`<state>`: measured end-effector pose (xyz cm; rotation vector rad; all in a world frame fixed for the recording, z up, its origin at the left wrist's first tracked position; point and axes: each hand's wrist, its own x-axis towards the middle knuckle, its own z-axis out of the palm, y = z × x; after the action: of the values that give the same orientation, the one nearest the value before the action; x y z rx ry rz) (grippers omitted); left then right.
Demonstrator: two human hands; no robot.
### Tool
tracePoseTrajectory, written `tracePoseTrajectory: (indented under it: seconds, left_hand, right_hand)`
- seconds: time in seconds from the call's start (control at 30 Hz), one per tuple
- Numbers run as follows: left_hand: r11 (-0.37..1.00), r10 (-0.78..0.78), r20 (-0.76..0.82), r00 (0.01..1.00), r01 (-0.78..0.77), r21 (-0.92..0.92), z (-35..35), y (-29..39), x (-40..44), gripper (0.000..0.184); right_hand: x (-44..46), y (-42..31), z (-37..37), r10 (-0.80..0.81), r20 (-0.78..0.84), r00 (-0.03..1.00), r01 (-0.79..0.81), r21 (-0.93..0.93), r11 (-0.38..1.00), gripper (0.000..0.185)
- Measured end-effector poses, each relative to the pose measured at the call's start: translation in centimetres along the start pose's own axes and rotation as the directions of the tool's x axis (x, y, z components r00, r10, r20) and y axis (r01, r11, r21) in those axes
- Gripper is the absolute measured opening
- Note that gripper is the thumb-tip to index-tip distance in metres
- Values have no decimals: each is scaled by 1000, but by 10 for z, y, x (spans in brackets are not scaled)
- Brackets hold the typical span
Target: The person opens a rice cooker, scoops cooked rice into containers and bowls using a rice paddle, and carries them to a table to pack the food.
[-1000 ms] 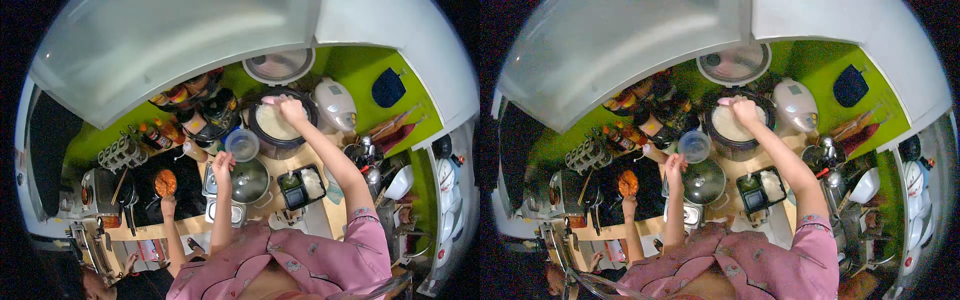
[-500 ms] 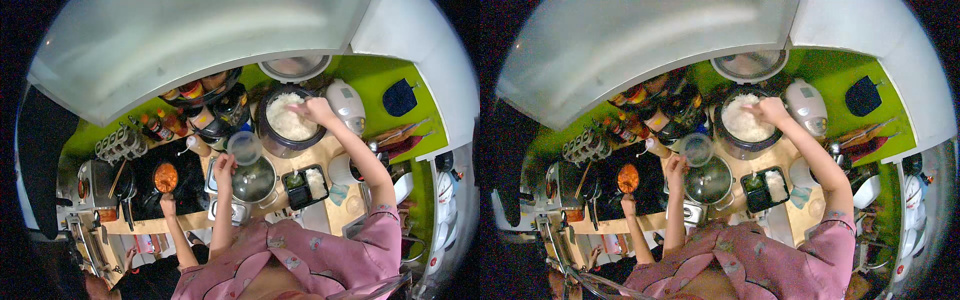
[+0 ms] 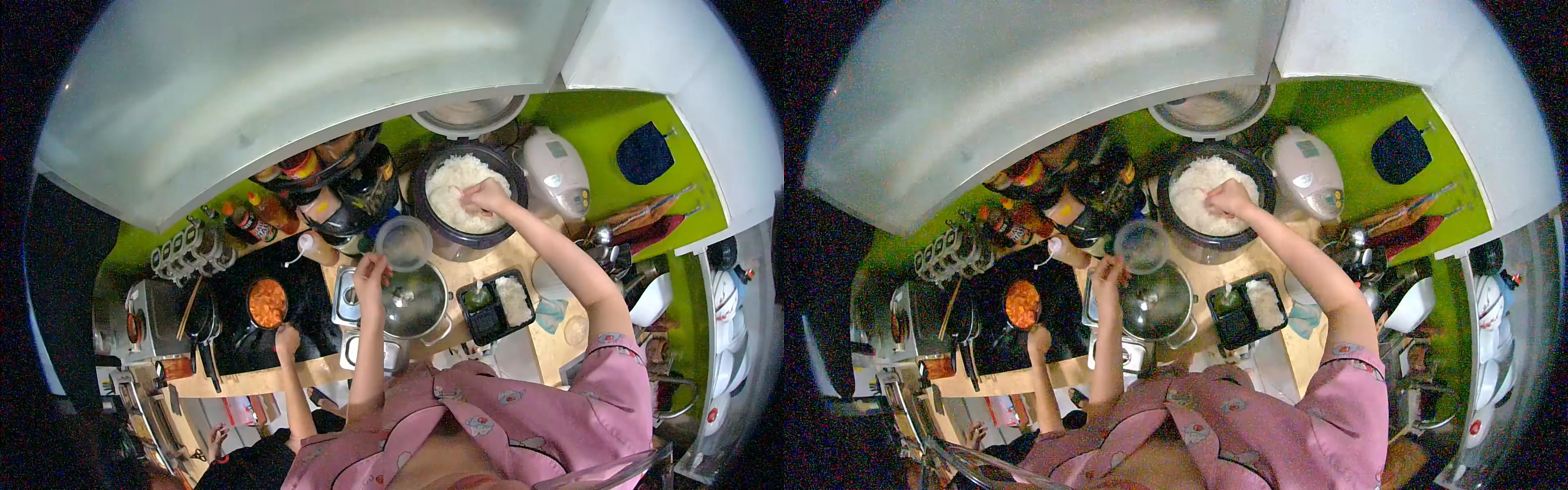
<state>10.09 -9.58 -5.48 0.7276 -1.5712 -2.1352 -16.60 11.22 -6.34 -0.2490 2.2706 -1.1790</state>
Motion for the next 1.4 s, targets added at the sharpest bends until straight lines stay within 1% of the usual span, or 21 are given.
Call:
tracePoseTrajectory:
  seconds: [0.07,0.17,0.2,0.3,0.4,0.5,0.53,0.6,0.7,0.73,0.8,0.83,0.9,0.93,1.03,1.17,1.27,1.3,1.33,1.37,1.4]
  left_hand:
    - [1000,10,30,1000,-10,-10,-3,-2,3,20]
    - [1000,9,36,999,-9,5,-5,0,7,20]
    - [1000,4,29,1000,-4,15,-5,2,8,20]
    - [999,13,30,999,-14,29,-5,11,11,21]
    - [998,3,6,1000,-3,56,-4,12,16,23]
    - [985,136,51,989,-140,98,-1,2,31,26]
    - [973,184,83,979,-193,128,3,3,35,27]
    - [935,283,140,949,-306,182,11,7,46,29]
    - [872,255,152,955,-295,390,28,15,57,28]
    - [795,320,150,936,-351,494,37,25,58,26]
    - [597,430,180,885,-429,678,59,48,53,23]
    - [597,434,184,882,-435,675,66,49,58,23]
    - [599,441,192,877,-447,664,82,47,66,22]
    - [558,452,205,868,-454,695,91,43,72,25]
    - [667,346,233,909,-413,620,115,27,88,26]
    - [651,306,262,915,-402,644,129,4,97,25]
    - [677,224,263,939,-343,651,129,-5,101,25]
    - [647,231,272,934,-356,674,129,-7,101,25]
    - [616,240,280,929,-369,696,128,-8,102,25]
    - [583,248,290,924,-381,717,127,-9,103,26]
    - [605,239,290,927,-376,702,125,-14,106,26]
  right_hand:
    - [0,-7,-4,59,114,992,-76,154,985,21]
    - [-6,-30,-13,84,196,977,-137,272,952,19]
    - [12,-17,-12,91,187,978,-142,277,950,19]
    - [11,-25,-9,9,154,988,-46,237,970,22]
    - [28,-13,3,-85,147,985,67,126,990,25]
    - [12,-23,-4,-39,144,989,18,148,989,29]
    - [9,-23,-11,-12,165,986,-20,188,982,30]
    - [4,-24,-20,29,216,976,-87,261,961,32]
    - [-16,-27,-32,10,169,986,-76,391,917,34]
    - [-17,-20,-40,-2,205,979,-90,438,894,36]
    - [-36,-27,-57,21,136,991,-82,459,885,40]
    - [-46,-28,-66,37,97,995,-79,470,879,42]
    - [-53,-15,-89,-16,75,997,-25,512,859,45]
    - [-62,-14,-100,-13,76,997,-29,517,856,49]
    - [-74,-11,-118,-52,72,996,15,448,894,49]
    - [-76,-13,-114,-108,136,985,45,402,915,48]
    - [-65,-16,-103,-135,162,978,89,261,961,50]
    - [-61,-17,-99,-154,178,972,115,211,971,49]
    - [-59,-20,-95,-195,172,966,175,126,976,42]
    - [-56,-20,-89,-334,117,935,338,-12,941,41]
    - [-52,-19,-82,-471,81,879,478,-155,865,40]
